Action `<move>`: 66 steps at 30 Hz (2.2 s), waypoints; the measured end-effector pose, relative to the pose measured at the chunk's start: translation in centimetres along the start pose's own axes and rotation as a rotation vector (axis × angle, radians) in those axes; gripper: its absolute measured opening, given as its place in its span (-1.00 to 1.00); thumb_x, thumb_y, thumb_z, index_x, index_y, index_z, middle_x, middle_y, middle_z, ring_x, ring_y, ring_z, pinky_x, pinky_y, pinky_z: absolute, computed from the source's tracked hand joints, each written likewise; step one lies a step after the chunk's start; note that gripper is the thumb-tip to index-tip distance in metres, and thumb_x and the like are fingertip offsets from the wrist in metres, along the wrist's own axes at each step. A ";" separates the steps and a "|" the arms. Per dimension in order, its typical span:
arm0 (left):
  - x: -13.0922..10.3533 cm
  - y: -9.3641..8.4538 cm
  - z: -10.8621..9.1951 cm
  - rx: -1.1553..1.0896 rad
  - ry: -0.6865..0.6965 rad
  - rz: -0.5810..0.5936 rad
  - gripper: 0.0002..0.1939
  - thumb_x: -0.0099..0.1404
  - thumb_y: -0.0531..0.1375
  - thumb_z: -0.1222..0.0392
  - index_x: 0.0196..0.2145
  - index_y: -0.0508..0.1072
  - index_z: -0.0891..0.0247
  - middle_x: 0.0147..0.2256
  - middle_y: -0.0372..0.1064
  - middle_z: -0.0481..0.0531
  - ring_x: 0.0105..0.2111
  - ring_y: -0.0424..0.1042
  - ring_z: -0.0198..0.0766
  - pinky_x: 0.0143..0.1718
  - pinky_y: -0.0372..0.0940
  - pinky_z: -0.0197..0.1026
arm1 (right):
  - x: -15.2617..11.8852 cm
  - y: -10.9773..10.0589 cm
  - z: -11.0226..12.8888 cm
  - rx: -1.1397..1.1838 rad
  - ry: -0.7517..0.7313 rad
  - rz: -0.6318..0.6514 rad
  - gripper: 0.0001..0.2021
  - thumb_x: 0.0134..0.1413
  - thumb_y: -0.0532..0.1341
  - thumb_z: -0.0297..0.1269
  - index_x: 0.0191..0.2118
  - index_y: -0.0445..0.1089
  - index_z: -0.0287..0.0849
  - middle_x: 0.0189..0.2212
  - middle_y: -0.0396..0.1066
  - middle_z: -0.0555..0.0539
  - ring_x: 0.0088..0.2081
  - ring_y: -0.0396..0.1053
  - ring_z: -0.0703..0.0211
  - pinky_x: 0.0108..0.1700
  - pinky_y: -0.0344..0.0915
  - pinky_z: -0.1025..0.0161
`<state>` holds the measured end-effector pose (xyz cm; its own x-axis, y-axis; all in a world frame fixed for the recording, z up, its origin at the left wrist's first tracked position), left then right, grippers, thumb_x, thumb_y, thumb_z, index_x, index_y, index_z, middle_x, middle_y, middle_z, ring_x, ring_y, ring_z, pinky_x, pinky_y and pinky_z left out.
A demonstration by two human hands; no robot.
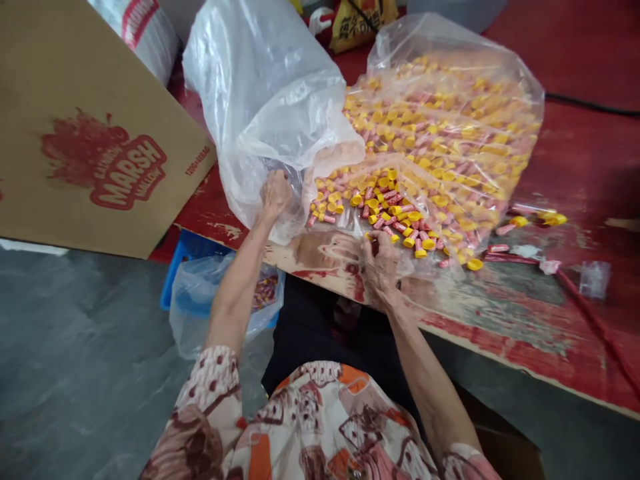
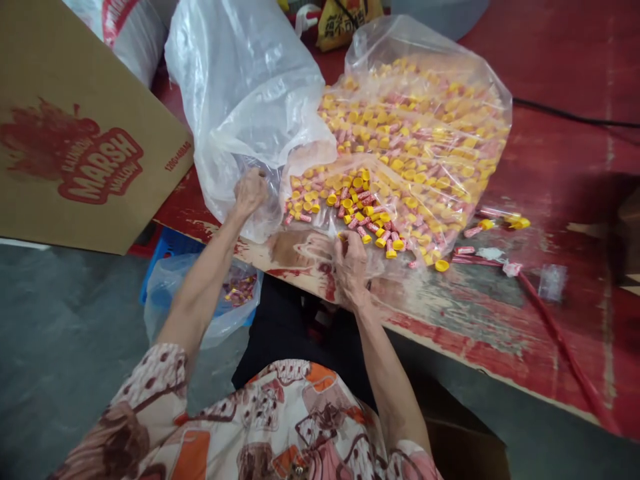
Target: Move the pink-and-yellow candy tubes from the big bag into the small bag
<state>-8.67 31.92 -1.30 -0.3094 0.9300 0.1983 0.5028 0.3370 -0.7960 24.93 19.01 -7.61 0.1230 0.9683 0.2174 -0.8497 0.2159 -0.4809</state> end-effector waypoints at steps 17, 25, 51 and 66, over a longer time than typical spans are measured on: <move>-6.9 -1.5 -0.9 -0.558 -0.184 0.152 -0.71 0.42 0.42 0.06 -0.05 0.43 0.13 -0.34 0.53 -0.09 -0.44 0.52 -0.28 -0.37 0.44 -0.27 | 1.0 -0.4 0.0 0.367 0.264 -0.207 -0.56 0.44 0.25 0.31 -0.20 0.32 0.02 -0.34 0.58 0.02 -0.38 0.47 0.10 -0.26 0.42 0.18; -19.4 5.1 -7.6 -1.183 -0.390 0.492 -0.33 0.14 0.64 -0.24 0.00 0.56 0.20 -0.37 0.58 -0.12 -0.61 0.35 -0.45 -0.59 0.19 -0.38 | -0.8 1.3 3.7 0.711 0.302 -0.242 -0.50 0.30 0.39 0.35 -0.22 0.32 0.04 -0.47 0.35 0.13 -0.46 0.35 0.16 -0.37 0.34 0.22; -22.8 4.4 -11.6 -1.022 -0.124 0.606 -0.42 0.32 0.53 -0.38 -0.06 0.64 0.18 -0.35 0.53 -0.04 -0.54 0.38 -0.38 -0.55 0.19 -0.34 | 0.5 1.8 1.7 0.884 0.558 0.225 -0.25 0.44 0.11 0.62 -0.21 0.53 -0.05 -0.25 0.63 -0.15 -0.27 0.56 0.04 -0.32 0.56 0.16; -19.3 5.4 -10.2 0.041 0.317 0.429 -0.86 0.68 0.18 0.13 0.02 0.53 0.18 0.04 0.62 0.21 0.01 0.66 -0.01 0.07 0.49 -0.09 | -3.4 -9.3 -4.2 0.116 0.146 -0.380 -0.44 0.67 -0.04 0.23 -0.20 0.45 -0.05 -0.30 0.49 -0.05 -0.34 0.39 0.11 -0.12 0.41 0.12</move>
<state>8.26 17.26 -3.57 0.1790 0.9838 0.0077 0.4968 -0.0836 -0.8638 34.61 14.21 -7.43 0.5029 0.8321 0.2339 -0.7811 0.5533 -0.2893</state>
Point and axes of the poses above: each hand's wrist, its own x-axis towards the middle knuckle, its own y-axis out of the palm, z = x × y, the point moved 7 cm from there along x, towards the middle knuckle
